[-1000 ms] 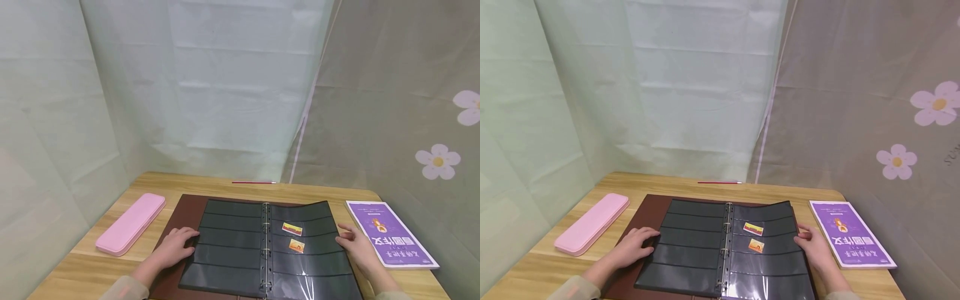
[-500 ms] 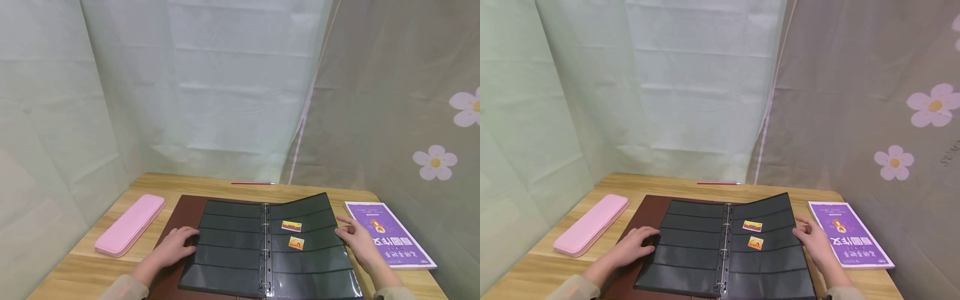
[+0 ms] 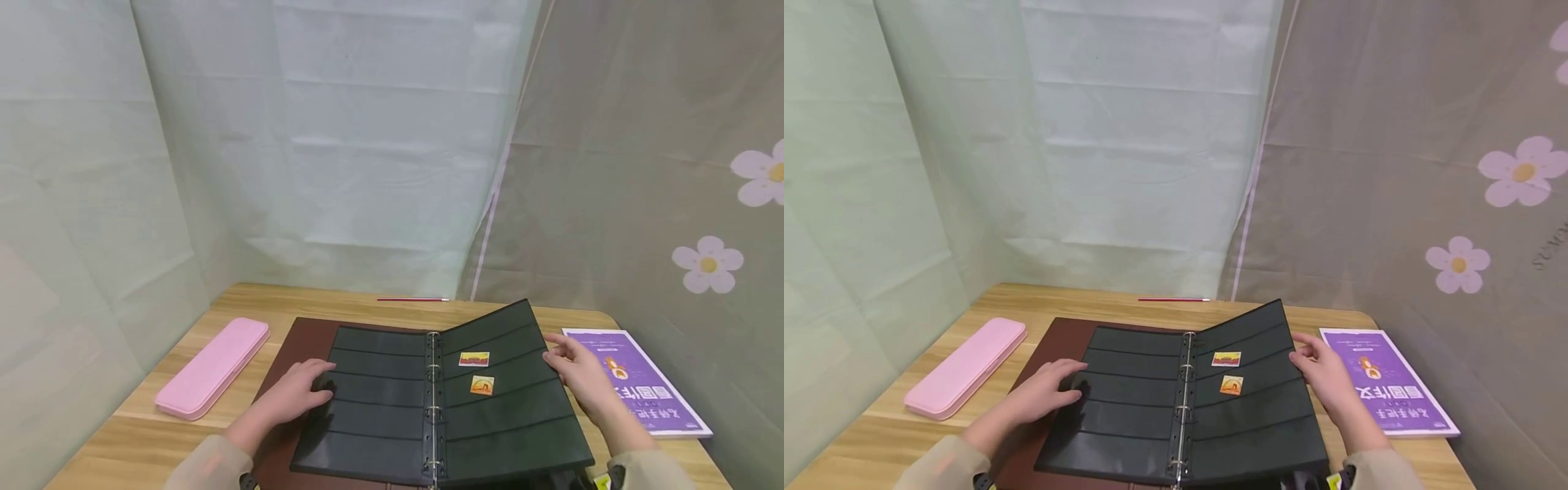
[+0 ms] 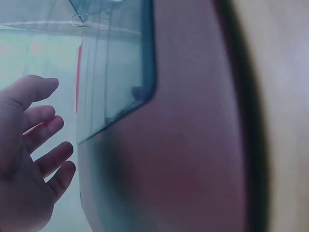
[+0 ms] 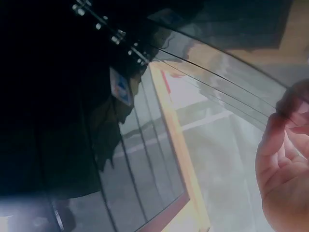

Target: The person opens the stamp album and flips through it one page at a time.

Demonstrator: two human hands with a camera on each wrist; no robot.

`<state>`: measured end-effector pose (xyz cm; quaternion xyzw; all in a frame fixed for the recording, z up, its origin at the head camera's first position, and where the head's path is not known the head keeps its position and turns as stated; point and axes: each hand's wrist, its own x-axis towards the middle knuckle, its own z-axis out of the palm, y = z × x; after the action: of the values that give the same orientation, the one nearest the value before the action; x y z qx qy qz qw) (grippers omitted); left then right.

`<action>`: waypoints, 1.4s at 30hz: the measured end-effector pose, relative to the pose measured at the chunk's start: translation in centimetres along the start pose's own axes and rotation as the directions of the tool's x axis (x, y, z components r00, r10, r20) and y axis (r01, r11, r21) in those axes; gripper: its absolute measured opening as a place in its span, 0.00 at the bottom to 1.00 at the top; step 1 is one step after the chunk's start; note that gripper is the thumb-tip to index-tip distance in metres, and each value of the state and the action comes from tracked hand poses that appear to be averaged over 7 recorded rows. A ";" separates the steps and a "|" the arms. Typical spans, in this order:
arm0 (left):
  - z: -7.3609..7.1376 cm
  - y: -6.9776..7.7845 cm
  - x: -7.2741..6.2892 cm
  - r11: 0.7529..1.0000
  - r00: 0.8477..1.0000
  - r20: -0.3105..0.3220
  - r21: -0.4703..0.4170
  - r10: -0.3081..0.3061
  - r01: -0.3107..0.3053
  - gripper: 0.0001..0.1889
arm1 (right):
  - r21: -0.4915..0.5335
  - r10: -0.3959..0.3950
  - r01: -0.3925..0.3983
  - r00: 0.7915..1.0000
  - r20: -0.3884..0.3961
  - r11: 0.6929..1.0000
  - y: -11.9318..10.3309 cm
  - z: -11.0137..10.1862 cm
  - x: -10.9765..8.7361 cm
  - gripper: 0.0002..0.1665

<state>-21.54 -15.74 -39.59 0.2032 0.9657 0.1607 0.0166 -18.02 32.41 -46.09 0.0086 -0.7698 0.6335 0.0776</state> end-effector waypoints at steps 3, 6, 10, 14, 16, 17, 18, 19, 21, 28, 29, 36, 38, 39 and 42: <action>-0.1 0.2 0.3 1.000 1.000 0.006 -0.007 -0.004 0.004 0.25 | 0.034 -0.006 0.006 1.000 0.021 0.999 -0.7 0.1 0.1 0.29; -0.2 0.4 0.4 1.000 1.000 0.011 -0.015 -0.001 0.002 0.26 | 0.060 -0.012 0.010 0.999 0.036 0.998 -1.5 0.3 0.1 0.30; -0.3 1.0 0.6 0.999 1.000 0.007 -0.032 0.014 -0.013 0.27 | 0.089 -0.036 0.032 0.998 0.046 0.996 -2.6 0.7 0.3 0.30; -0.4 1.6 0.8 0.999 1.000 0.014 -0.047 0.026 -0.025 0.27 | 0.120 -0.063 0.056 0.997 0.054 0.991 -3.6 1.1 0.5 0.30; -0.4 1.9 0.9 0.998 0.999 0.020 -0.055 0.029 -0.028 0.27 | 0.125 -0.071 0.064 0.996 0.057 0.990 -4.0 1.3 0.6 0.30; -0.4 2.1 0.9 0.998 0.999 0.022 -0.057 0.031 -0.030 0.27 | 0.124 -0.075 0.068 0.996 0.056 0.990 -4.1 1.4 0.7 0.30; -0.4 2.2 1.0 0.998 0.999 0.022 -0.059 0.032 -0.030 0.28 | 0.126 -0.077 0.070 0.995 0.055 0.990 -4.3 1.5 0.7 0.30; -0.4 2.3 1.0 0.997 0.999 0.023 -0.063 0.034 -0.033 0.28 | 0.128 -0.080 0.073 0.995 0.054 0.989 -4.5 1.6 0.8 0.30; -0.5 2.6 1.1 0.997 0.999 0.022 -0.071 0.039 -0.037 0.28 | 0.136 -0.085 0.077 0.995 0.052 0.988 -5.0 1.9 0.9 0.29; -0.6 3.2 1.3 0.993 0.998 0.013 -0.101 0.063 -0.062 0.28 | 0.116 -0.112 0.107 0.993 0.037 0.987 -6.7 2.7 1.5 0.28; -0.6 3.3 1.4 0.992 0.997 0.012 -0.106 0.070 -0.068 0.28 | 0.114 -0.116 0.111 0.993 0.036 0.987 -6.9 2.9 1.5 0.28; -0.7 4.2 1.7 0.986 0.996 0.021 -0.142 0.087 -0.083 0.30 | 0.060 -0.148 0.146 0.989 0.025 0.987 -8.1 3.6 2.1 0.26; -0.8 4.6 1.7 0.984 0.996 0.029 -0.155 0.090 -0.084 0.30 | 0.025 -0.167 0.167 0.986 0.014 0.986 -8.3 3.7 2.3 0.26; -0.8 4.7 1.8 0.983 0.995 0.034 -0.163 0.093 -0.086 0.31 | 0.008 -0.175 0.175 0.985 0.008 0.985 -8.4 3.8 2.3 0.26; -0.8 5.2 1.9 0.979 0.994 0.039 -0.179 0.102 -0.094 0.31 | 0.006 -0.183 0.183 0.983 0.004 0.983 -8.7 4.0 2.4 0.25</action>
<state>-21.34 -10.69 -37.12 0.2522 0.9357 0.2416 0.0501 -19.82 26.95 -38.05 0.0810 -0.7641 0.6258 0.1337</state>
